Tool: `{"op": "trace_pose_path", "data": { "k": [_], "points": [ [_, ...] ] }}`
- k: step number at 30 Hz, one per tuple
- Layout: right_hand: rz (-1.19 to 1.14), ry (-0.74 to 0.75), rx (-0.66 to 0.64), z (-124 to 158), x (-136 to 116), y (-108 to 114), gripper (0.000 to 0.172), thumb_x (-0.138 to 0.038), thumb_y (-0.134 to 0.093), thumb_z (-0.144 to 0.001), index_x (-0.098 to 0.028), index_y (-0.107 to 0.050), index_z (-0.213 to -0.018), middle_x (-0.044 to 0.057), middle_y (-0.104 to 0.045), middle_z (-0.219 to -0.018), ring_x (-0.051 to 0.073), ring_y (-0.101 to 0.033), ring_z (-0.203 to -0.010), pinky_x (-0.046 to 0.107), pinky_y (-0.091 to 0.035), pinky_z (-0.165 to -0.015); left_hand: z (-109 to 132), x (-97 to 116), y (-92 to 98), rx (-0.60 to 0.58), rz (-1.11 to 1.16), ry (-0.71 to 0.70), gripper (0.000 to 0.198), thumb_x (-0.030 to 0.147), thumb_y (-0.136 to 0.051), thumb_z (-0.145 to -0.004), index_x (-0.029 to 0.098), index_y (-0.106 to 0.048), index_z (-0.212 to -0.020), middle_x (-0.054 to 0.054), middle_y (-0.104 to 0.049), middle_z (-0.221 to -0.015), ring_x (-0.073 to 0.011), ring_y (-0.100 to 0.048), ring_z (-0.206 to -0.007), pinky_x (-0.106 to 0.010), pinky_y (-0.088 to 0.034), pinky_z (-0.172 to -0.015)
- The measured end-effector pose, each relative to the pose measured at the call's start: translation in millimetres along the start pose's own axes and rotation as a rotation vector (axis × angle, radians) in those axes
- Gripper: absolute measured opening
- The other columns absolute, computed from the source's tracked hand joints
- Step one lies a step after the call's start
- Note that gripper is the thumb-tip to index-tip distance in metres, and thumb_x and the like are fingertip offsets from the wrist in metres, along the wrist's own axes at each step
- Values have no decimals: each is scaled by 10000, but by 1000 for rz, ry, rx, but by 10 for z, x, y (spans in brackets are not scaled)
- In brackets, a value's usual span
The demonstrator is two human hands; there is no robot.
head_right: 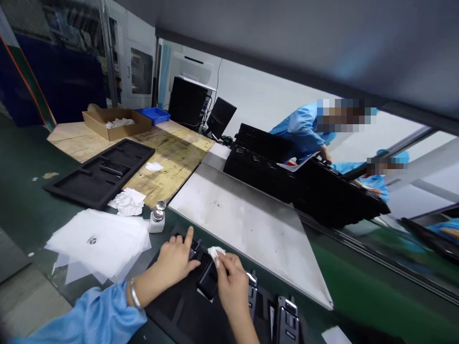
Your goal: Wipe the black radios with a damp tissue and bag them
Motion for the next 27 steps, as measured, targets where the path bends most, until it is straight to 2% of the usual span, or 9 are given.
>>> {"op": "trace_pose_path", "data": {
  "k": [2, 5, 7, 10, 13, 17, 20, 24, 27],
  "points": [
    [-22, -22, 6, 234, 113, 76, 293, -379, -519, -956, -196, -742, -1009, 70, -664, -869, 193, -645, -796, 315, -528, -708, -94, 190, -136, -80, -36, 27, 889, 369, -836, -659, 81, -458, -1410, -194, -654, -908, -344, -654, -812, -388, -531, -658],
    [-27, -37, 46, 417, 216, 236, 289, -383, -527, -952, -204, -745, -1013, 74, -671, -888, 195, -651, -811, 317, -536, -715, -107, 213, -156, -103, -32, -10, 890, 289, -771, -721, 73, -350, -1475, -189, -655, -938, -335, -667, -817, -401, -544, -681],
    [-34, -53, 89, 461, 274, 413, 275, -385, -550, -940, -205, -745, -1013, 80, -677, -915, 203, -653, -831, 325, -540, -725, 18, 128, -74, -86, 76, -98, 939, 274, -715, -760, 110, -204, -1530, -174, -653, -1053, -323, -664, -944, -414, -550, -794],
    [-97, -20, 74, 432, 193, 571, 232, -318, -580, -929, -218, -722, -1081, 85, -672, -985, 210, -654, -892, 321, -545, -744, 351, -24, 144, 12, 416, -243, 971, 247, -655, -788, 209, -56, -1552, -132, -603, -1267, -268, -616, -1135, -384, -517, -950],
    [-169, 159, -33, 288, -208, 431, 295, -182, -544, -933, -259, -672, -1187, 80, -640, -1059, 197, -639, -956, 340, -548, -826, 655, -122, 248, 73, 611, -277, 960, 212, -626, -789, 261, -43, -1550, -97, -571, -1342, -239, -593, -1187, -382, -498, -1002],
    [-191, 576, -251, 147, -777, 17, 453, -59, -431, -921, -305, -629, -1246, 46, -635, -1016, 164, -623, -949, 466, -490, -1010, 822, -110, 263, 115, 638, -300, 998, 181, -632, -755, 238, -33, -1552, -110, -566, -1352, -256, -569, -1226, -419, -485, -1033],
    [-111, 687, -321, 89, -758, -126, 430, -65, -418, -921, -294, -654, -1199, 38, -637, -962, 156, -619, -886, 497, -488, -1018, 852, -126, 300, 157, 613, -288, 981, 185, -624, -759, 230, -45, -1549, -123, -600, -1301, -260, -606, -1176, -419, -520, -990],
    [-39, 634, -227, 34, -642, -37, 428, -63, -426, -912, -292, -649, -1197, 42, -639, -959, 161, -621, -879, 506, -472, -1025, 869, -133, 335, 162, 626, -306, 966, 203, -629, -770, 219, -59, -1550, -135, -608, -1295, -261, -629, -1147, -413, -528, -980],
    [-76, 715, -334, 94, -750, -77, 425, -75, -426, -911, -290, -632, -1214, 44, -654, -1029, 175, -610, -929, 558, -386, -1086, 855, -120, 346, 161, 622, -334, 961, 185, -624, -765, 222, -73, -1552, -135, -591, -1320, -272, -605, -1183, -420, -521, -992]
  ]
}}
Point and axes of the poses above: each hand's wrist, its own z-axis away from the middle knuckle, its own y-axis out of the back of the hand, x = y × z, the point moved 7 cm from there along -z, towards the middle knuckle
